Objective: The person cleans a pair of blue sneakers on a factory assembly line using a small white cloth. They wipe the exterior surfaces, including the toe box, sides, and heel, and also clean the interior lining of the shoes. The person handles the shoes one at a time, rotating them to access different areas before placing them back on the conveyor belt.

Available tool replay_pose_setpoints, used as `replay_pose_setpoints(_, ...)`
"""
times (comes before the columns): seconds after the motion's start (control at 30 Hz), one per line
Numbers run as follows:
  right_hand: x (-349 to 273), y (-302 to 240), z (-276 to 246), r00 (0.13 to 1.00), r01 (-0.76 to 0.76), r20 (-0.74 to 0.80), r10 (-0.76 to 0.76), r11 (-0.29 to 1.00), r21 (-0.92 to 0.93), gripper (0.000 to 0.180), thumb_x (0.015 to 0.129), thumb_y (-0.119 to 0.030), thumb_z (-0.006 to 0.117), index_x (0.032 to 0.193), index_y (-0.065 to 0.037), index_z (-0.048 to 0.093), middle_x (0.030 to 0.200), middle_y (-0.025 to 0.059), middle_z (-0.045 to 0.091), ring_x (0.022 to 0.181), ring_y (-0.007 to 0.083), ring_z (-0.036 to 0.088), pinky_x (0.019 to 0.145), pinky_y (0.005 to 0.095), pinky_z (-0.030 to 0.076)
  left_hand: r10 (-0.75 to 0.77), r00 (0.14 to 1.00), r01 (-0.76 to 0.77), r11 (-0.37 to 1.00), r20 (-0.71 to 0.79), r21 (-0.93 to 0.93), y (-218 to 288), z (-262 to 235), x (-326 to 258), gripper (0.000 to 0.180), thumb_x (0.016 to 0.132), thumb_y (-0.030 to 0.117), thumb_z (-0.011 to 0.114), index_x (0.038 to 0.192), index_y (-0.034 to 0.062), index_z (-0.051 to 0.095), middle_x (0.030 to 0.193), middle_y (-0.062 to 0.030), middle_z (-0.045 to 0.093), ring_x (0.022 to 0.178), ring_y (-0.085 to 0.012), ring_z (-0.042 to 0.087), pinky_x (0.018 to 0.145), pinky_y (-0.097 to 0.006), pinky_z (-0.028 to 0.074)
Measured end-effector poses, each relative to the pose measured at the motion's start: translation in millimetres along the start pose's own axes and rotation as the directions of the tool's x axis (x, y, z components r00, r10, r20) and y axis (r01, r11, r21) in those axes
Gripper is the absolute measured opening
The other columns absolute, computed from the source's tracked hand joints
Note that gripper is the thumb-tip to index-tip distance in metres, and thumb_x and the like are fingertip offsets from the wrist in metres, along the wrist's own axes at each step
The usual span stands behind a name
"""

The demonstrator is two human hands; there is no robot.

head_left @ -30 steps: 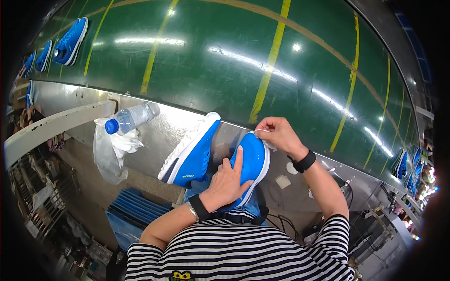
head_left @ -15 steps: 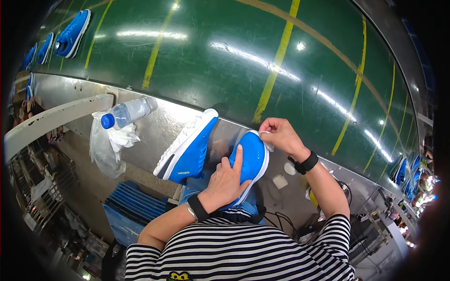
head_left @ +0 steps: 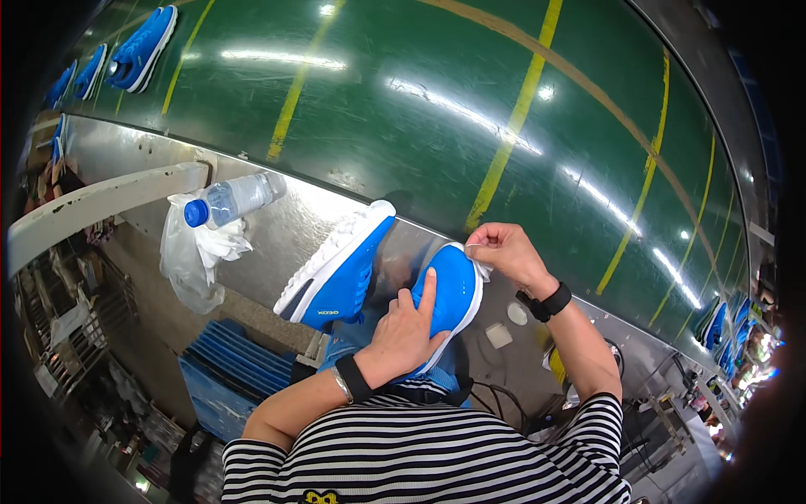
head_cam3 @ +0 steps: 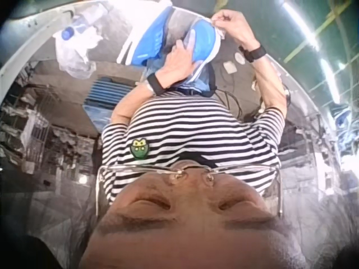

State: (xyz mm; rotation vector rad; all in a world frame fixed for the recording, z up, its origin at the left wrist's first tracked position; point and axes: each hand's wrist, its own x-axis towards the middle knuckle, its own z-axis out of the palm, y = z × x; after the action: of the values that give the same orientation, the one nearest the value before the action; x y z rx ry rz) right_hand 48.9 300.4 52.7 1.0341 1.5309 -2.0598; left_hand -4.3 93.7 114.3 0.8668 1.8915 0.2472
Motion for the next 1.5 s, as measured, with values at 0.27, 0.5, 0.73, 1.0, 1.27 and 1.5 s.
replay_pose_setpoints(0.27, 0.5, 2.4, -0.8, 1.0, 0.007, 0.017, -0.007, 1.0, -0.003, 0.008, 0.075, -0.006, 0.067, 0.079, -0.001, 0.062, 0.071, -0.0005, 0.06, 0.063, 0.004, 0.053, 0.057, 0.0189, 0.043, -0.014, 1.0, 0.014, 1.0, 0.005, 0.01, 0.5, 1.1, 1.1, 0.098, 0.077, 0.034, 0.069, 0.143, -0.0027, 0.007, 0.097, -0.0268, 0.043, 0.085, -0.042, 0.053, 0.072, -0.044, 0.049)
replay_pose_setpoints(0.5, 3.9, 6.3, 1.8, 1.0, -0.02, -0.001, 0.02, 1.0, 0.005, 0.008, 0.075, -0.006, 0.067, 0.078, -0.001, 0.062, 0.071, -0.0005, 0.059, 0.062, 0.004, 0.053, 0.056, 0.0185, 0.042, -0.018, 1.0, 0.017, 1.0, 0.003, 0.016, -0.1, 2.8, 2.0, 0.098, 0.077, 0.036, 0.069, 0.143, -0.0026, 0.007, 0.097, -0.0263, 0.043, 0.085, -0.0412, 0.053, 0.072, -0.044, 0.049)
replay_pose_setpoints(0.73, -5.5, -5.2, 2.3, 0.999, 0.038, -0.02, -0.036, 0.994, 0.105, 0.011, 0.077, -0.006, 0.069, 0.085, 0.0, 0.064, 0.076, 0.0016, 0.063, 0.069, 0.0059, 0.058, 0.061, 0.0205, 0.046, -0.019, 1.0, 0.019, 1.0, 0.002, 0.019, 0.6, 0.0, 0.3, 0.098, 0.077, 0.035, 0.069, 0.143, -0.0019, 0.008, 0.097, -0.0259, 0.043, 0.085, -0.041, 0.053, 0.071, -0.043, 0.049)
replay_pose_setpoints(1.0, -4.6, -13.3, 0.5, 0.985, 0.159, 0.001, -0.173, 0.905, -0.394, 0.011, 0.077, -0.009, 0.068, 0.083, 0.0, 0.066, 0.078, 0.0095, 0.065, 0.073, 0.0151, 0.062, 0.066, 0.0279, 0.048, 0.004, 1.0, -0.003, 1.0, -0.025, 0.018, -0.8, 3.6, 0.9, 0.097, 0.077, 0.035, 0.069, 0.143, -0.002, 0.009, 0.096, -0.0256, 0.043, 0.083, -0.0409, 0.053, 0.069, -0.043, 0.05)
replay_pose_setpoints(1.27, -1.8, -15.8, 11.4, 0.946, 0.273, -0.009, -0.323, 0.813, -0.514, 0.012, 0.076, -0.01, 0.067, 0.084, -0.001, 0.065, 0.076, 0.0127, 0.061, 0.073, 0.0244, 0.061, 0.067, 0.0325, 0.048, -0.008, 1.0, 0.008, 1.0, -0.014, 0.024, 1.1, 0.6, 0.3, 0.097, 0.077, 0.035, 0.069, 0.143, -0.0016, 0.009, 0.096, -0.0255, 0.043, 0.084, -0.0409, 0.053, 0.069, -0.044, 0.05)
replay_pose_setpoints(1.5, -10.1, -19.8, 5.5, 0.945, 0.293, 0.043, -0.325, 0.777, -0.557, 0.009, 0.078, -0.006, 0.065, 0.085, -0.001, 0.064, 0.078, 0.0117, 0.06, 0.071, 0.0221, 0.06, 0.066, 0.0308, 0.047, 0.002, 1.0, -0.002, 1.0, 0.012, 0.002, -1.6, -0.4, 1.9, 0.097, 0.077, 0.035, 0.069, 0.143, -0.001, 0.009, 0.096, -0.0258, 0.043, 0.083, -0.0403, 0.053, 0.069, -0.044, 0.049)
